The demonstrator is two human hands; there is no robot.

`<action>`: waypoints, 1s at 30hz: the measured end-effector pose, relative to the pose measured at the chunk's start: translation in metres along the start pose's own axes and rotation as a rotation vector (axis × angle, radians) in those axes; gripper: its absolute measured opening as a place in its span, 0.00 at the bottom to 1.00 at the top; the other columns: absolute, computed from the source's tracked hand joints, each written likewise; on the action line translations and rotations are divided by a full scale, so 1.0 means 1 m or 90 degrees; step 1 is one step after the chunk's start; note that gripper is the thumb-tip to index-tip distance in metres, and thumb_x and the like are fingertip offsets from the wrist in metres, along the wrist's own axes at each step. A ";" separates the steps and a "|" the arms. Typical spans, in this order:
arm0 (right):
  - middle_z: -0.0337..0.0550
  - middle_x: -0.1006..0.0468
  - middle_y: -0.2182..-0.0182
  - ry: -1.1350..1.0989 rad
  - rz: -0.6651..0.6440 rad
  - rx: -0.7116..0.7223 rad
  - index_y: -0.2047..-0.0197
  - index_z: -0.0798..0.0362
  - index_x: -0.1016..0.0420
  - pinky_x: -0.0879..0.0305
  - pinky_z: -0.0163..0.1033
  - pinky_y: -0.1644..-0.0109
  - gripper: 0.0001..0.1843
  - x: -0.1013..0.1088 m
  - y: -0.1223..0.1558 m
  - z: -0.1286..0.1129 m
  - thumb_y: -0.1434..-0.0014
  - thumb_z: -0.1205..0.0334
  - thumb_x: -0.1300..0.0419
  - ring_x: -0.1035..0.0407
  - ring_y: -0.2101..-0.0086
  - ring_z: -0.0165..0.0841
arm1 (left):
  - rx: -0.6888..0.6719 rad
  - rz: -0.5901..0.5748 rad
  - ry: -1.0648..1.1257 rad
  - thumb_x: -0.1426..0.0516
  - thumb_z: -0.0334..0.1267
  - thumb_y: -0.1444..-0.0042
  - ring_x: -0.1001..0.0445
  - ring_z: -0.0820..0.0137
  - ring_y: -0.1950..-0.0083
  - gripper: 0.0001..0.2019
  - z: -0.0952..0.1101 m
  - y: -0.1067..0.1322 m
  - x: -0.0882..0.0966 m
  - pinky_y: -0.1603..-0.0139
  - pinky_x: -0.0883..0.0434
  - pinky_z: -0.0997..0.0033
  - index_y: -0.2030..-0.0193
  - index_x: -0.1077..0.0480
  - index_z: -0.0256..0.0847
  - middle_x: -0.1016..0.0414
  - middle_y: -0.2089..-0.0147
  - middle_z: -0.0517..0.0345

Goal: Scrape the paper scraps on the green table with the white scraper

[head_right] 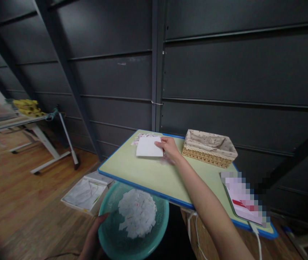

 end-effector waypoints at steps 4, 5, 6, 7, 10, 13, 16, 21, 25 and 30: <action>0.52 0.20 0.68 0.201 0.196 0.045 0.62 0.61 0.22 0.39 0.34 0.73 0.16 0.047 -0.010 -0.002 0.52 0.59 0.40 0.29 0.71 0.36 | 0.010 -0.014 0.003 0.38 0.39 0.55 0.28 0.54 0.46 0.26 -0.001 -0.001 -0.001 0.42 0.33 0.57 0.47 0.28 0.39 0.18 0.56 0.55; 0.52 0.20 0.67 0.238 0.214 0.049 0.62 0.60 0.22 0.38 0.34 0.72 0.15 0.052 -0.011 -0.001 0.52 0.60 0.40 0.28 0.70 0.36 | 0.010 -0.019 -0.003 0.38 0.40 0.54 0.28 0.54 0.46 0.26 -0.001 0.000 -0.002 0.42 0.34 0.57 0.46 0.29 0.38 0.18 0.56 0.54; 0.53 0.20 0.66 0.262 0.220 0.049 0.62 0.60 0.22 0.38 0.34 0.71 0.15 0.054 -0.012 0.001 0.51 0.61 0.40 0.27 0.69 0.37 | 0.010 -0.024 -0.009 0.38 0.40 0.54 0.28 0.54 0.46 0.27 0.000 0.001 -0.004 0.41 0.35 0.56 0.45 0.30 0.38 0.18 0.55 0.53; 0.52 0.20 0.66 0.277 0.218 0.049 0.61 0.60 0.22 0.37 0.34 0.70 0.15 0.054 -0.013 0.005 0.51 0.61 0.40 0.27 0.69 0.37 | 0.012 -0.027 -0.013 0.38 0.40 0.53 0.27 0.54 0.46 0.28 0.000 0.002 -0.005 0.40 0.36 0.56 0.44 0.31 0.38 0.19 0.55 0.52; 0.51 0.19 0.66 0.280 0.183 0.045 0.60 0.59 0.22 0.37 0.34 0.70 0.15 0.047 -0.017 0.015 0.49 0.60 0.41 0.27 0.69 0.36 | 0.020 -0.031 -0.019 0.39 0.41 0.52 0.27 0.55 0.47 0.29 0.000 0.005 -0.009 0.39 0.38 0.55 0.42 0.33 0.35 0.19 0.56 0.49; 0.48 0.20 0.67 0.266 0.148 0.040 0.60 0.58 0.22 0.38 0.33 0.71 0.16 0.039 -0.019 0.020 0.50 0.59 0.41 0.28 0.70 0.35 | 0.006 -0.033 -0.020 0.39 0.40 0.51 0.26 0.55 0.47 0.31 0.003 0.006 -0.011 0.38 0.38 0.56 0.40 0.37 0.33 0.17 0.62 0.50; 0.46 0.22 0.72 0.225 0.108 0.019 0.64 0.59 0.23 0.42 0.32 0.75 0.15 0.032 -0.015 0.018 0.53 0.59 0.40 0.31 0.74 0.32 | -0.019 -0.023 -0.033 0.39 0.39 0.51 0.26 0.55 0.48 0.32 0.008 0.004 -0.008 0.38 0.39 0.53 0.39 0.38 0.31 0.17 0.65 0.51; 0.36 0.34 0.84 0.107 -0.121 -0.057 0.77 0.57 0.30 0.52 0.31 0.81 0.12 -0.009 0.005 0.014 0.59 0.58 0.35 0.43 0.83 0.24 | -0.033 -0.027 -0.031 0.40 0.40 0.51 0.26 0.52 0.48 0.23 0.009 -0.003 0.000 0.39 0.38 0.49 0.48 0.29 0.33 0.17 0.63 0.48; 0.32 0.37 0.85 0.069 -0.325 -0.089 0.79 0.57 0.32 0.55 0.30 0.81 0.15 -0.051 0.027 0.012 0.62 0.57 0.32 0.46 0.83 0.22 | -0.049 -0.034 -0.080 0.39 0.38 0.51 0.26 0.52 0.47 0.24 0.015 0.004 -0.007 0.41 0.37 0.47 0.47 0.30 0.33 0.17 0.59 0.47; 0.35 0.32 0.83 0.082 -0.453 -0.105 0.72 0.60 0.26 0.53 0.29 0.80 0.18 -0.082 0.046 0.011 0.61 0.54 0.31 0.42 0.82 0.22 | -0.027 -0.038 -0.059 0.39 0.38 0.51 0.25 0.53 0.49 0.26 0.020 0.020 -0.020 0.43 0.34 0.51 0.44 0.33 0.31 0.18 0.58 0.46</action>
Point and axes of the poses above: each hand's wrist, its own y-axis away from the middle knuckle, its own x-axis out of the back of the hand, z = x × y, the point moved 10 cm from there along -y, towards the middle knuckle
